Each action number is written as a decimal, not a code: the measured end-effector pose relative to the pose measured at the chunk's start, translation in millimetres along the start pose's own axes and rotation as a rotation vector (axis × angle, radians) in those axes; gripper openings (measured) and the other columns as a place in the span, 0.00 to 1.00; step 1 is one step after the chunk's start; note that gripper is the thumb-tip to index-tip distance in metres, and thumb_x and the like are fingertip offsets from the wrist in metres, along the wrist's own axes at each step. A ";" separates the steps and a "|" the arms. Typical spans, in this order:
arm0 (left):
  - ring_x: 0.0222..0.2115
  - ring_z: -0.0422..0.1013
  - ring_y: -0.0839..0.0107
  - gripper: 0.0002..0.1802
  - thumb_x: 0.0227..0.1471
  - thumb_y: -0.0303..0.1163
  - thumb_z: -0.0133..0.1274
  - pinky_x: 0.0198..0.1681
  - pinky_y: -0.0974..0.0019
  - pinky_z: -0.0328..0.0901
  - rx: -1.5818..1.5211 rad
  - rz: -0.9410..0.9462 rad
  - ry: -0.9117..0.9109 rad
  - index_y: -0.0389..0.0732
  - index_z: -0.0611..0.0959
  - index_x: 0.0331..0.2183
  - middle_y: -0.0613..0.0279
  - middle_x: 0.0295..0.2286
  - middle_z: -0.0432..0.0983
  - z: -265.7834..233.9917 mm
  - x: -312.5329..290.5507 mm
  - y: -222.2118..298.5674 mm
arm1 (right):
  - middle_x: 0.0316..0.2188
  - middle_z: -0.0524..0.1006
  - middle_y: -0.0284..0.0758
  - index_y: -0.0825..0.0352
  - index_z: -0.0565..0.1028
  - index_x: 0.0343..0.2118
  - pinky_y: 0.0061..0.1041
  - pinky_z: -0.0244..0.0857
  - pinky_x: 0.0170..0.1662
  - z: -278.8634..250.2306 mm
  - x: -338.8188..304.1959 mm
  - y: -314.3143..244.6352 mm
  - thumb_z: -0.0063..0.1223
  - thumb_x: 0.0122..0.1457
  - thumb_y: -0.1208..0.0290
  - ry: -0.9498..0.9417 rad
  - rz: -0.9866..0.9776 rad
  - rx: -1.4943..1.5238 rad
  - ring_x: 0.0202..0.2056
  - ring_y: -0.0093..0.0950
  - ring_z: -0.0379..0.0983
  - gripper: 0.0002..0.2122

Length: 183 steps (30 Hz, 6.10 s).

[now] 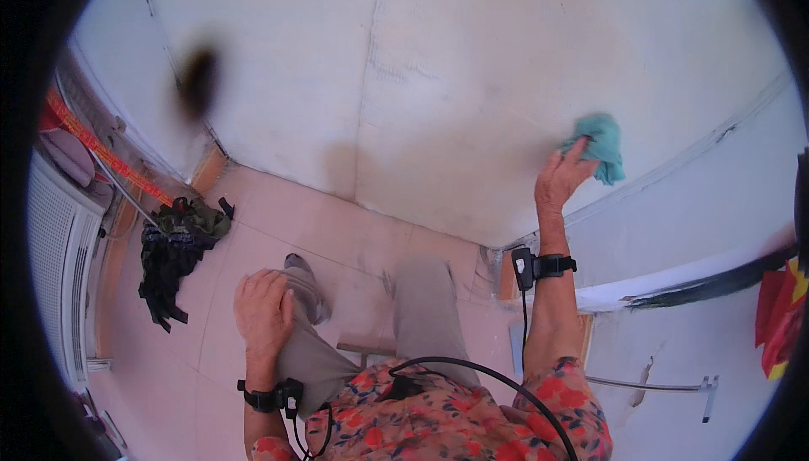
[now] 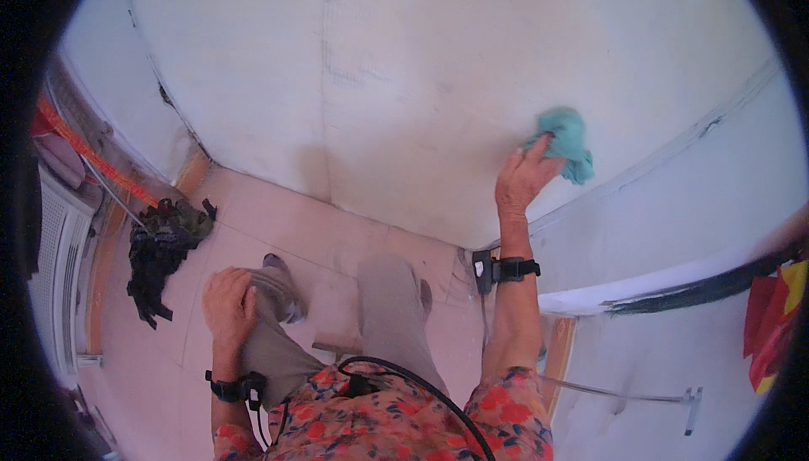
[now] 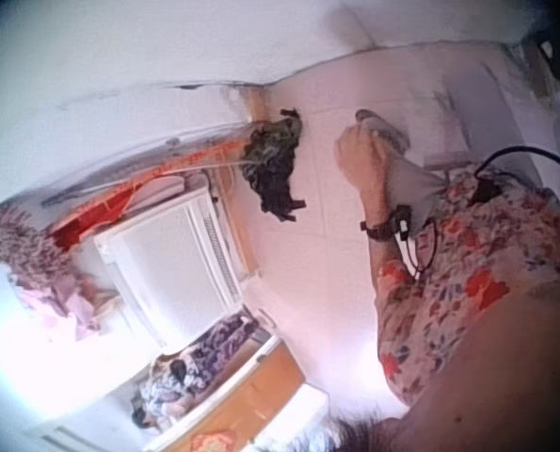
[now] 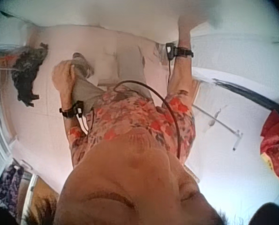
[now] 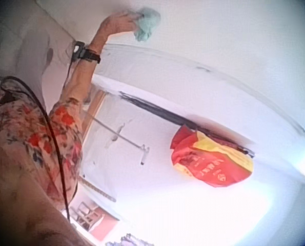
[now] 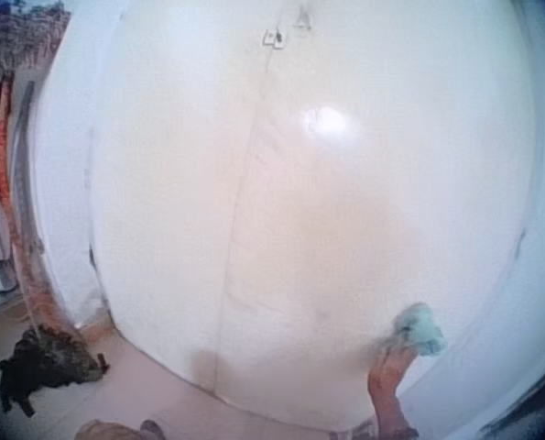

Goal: The person cleans a wall and a door frame by hand using a blue cloth, repeatedly wiping different sections of the white surface and then turning the cloth over to continue.

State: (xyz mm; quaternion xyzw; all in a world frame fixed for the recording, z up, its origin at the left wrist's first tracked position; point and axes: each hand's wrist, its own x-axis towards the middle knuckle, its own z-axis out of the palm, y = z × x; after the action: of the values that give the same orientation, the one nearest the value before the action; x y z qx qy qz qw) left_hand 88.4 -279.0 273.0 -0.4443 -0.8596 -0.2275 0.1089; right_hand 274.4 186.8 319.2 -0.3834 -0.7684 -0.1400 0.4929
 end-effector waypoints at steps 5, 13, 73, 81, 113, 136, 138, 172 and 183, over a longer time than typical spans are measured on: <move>0.42 0.68 0.61 0.12 0.41 0.28 0.54 0.51 0.54 0.56 0.037 0.012 0.011 0.40 0.78 0.33 0.60 0.35 0.75 2.3 2.7 2.1 | 0.46 0.58 0.57 0.75 0.48 0.58 0.45 0.46 0.52 7.7 -7.4 19.0 0.37 0.56 0.67 0.193 0.411 0.111 0.46 0.52 0.54 0.29; 0.42 0.68 0.61 0.12 0.42 0.29 0.54 0.52 0.54 0.56 0.058 0.011 -0.027 0.40 0.79 0.33 0.59 0.35 0.75 6.7 9.3 7.3 | 0.32 0.68 0.41 0.67 0.67 0.39 0.43 0.61 0.39 49.9 -96.0 102.9 0.28 0.58 0.54 0.155 1.479 1.018 0.34 0.39 0.65 0.20; 0.43 0.68 0.60 0.12 0.41 0.28 0.54 0.52 0.53 0.56 0.060 0.003 -0.065 0.39 0.78 0.33 0.58 0.36 0.75 12.3 20.6 27.1 | 0.54 0.57 0.54 0.72 0.64 0.49 0.52 0.49 0.51 35.1 -129.2 66.6 0.43 0.54 0.69 -0.438 0.046 -0.095 0.47 0.52 0.60 0.20; 0.42 0.68 0.62 0.12 0.41 0.29 0.55 0.51 0.53 0.57 0.069 0.011 -0.055 0.40 0.78 0.33 0.60 0.35 0.75 14.4 18.8 29.4 | 0.48 0.57 0.64 0.77 0.54 0.55 0.49 0.43 0.54 4.6 -57.9 51.5 0.42 0.54 0.69 -0.099 0.133 -0.054 0.49 0.58 0.52 0.27; 0.43 0.68 0.61 0.12 0.43 0.29 0.53 0.52 0.55 0.56 0.118 0.015 -0.097 0.40 0.78 0.34 0.60 0.36 0.75 15.5 22.3 35.0 | 0.49 0.61 0.55 0.76 0.48 0.58 0.37 0.54 0.49 41.6 -120.6 143.8 0.35 0.60 0.62 0.131 0.921 0.718 0.45 0.44 0.61 0.28; 0.37 0.68 0.58 0.12 0.42 0.32 0.54 0.43 0.57 0.60 -0.174 0.165 -0.337 0.41 0.77 0.34 0.57 0.33 0.74 -0.4 39.7 33.8 | 0.46 0.63 0.57 0.76 0.60 0.52 0.47 0.50 0.49 -58.4 77.3 96.2 0.42 0.52 0.66 0.196 0.143 -0.031 0.46 0.51 0.57 0.25; 0.35 0.68 0.57 0.12 0.43 0.33 0.53 0.41 0.57 0.61 -0.199 0.295 -0.387 0.41 0.77 0.33 0.57 0.32 0.74 0.4 61.7 51.6 | 0.45 0.63 0.58 0.75 0.60 0.52 0.48 0.49 0.47 -64.0 92.9 91.4 0.41 0.53 0.66 0.209 0.125 0.011 0.45 0.51 0.57 0.25; 0.33 0.73 0.57 0.11 0.43 0.37 0.50 0.34 0.55 0.67 -0.128 0.187 -0.539 0.39 0.80 0.26 0.53 0.28 0.77 113.9 106.9 19.2 | 0.58 0.56 0.43 0.63 0.70 0.45 0.57 0.43 0.55 -6.3 42.4 -112.3 0.48 0.51 0.66 -0.356 -0.757 -0.243 0.57 0.47 0.50 0.17; 0.33 0.72 0.54 0.12 0.44 0.38 0.50 0.35 0.53 0.66 -0.081 0.144 -0.630 0.39 0.77 0.27 0.52 0.29 0.75 114.1 104.7 12.5 | 0.52 0.62 0.48 0.64 0.66 0.52 0.47 0.49 0.53 -17.3 184.2 -166.0 0.43 0.54 0.63 0.328 -0.578 -0.308 0.53 0.46 0.56 0.22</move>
State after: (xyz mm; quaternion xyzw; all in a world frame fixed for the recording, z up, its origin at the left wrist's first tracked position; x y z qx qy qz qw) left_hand 39.4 -142.2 217.9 -0.5565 -0.8076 -0.1045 -0.1646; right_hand 124.4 149.0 513.8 -0.1926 -0.7258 -0.4471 0.4860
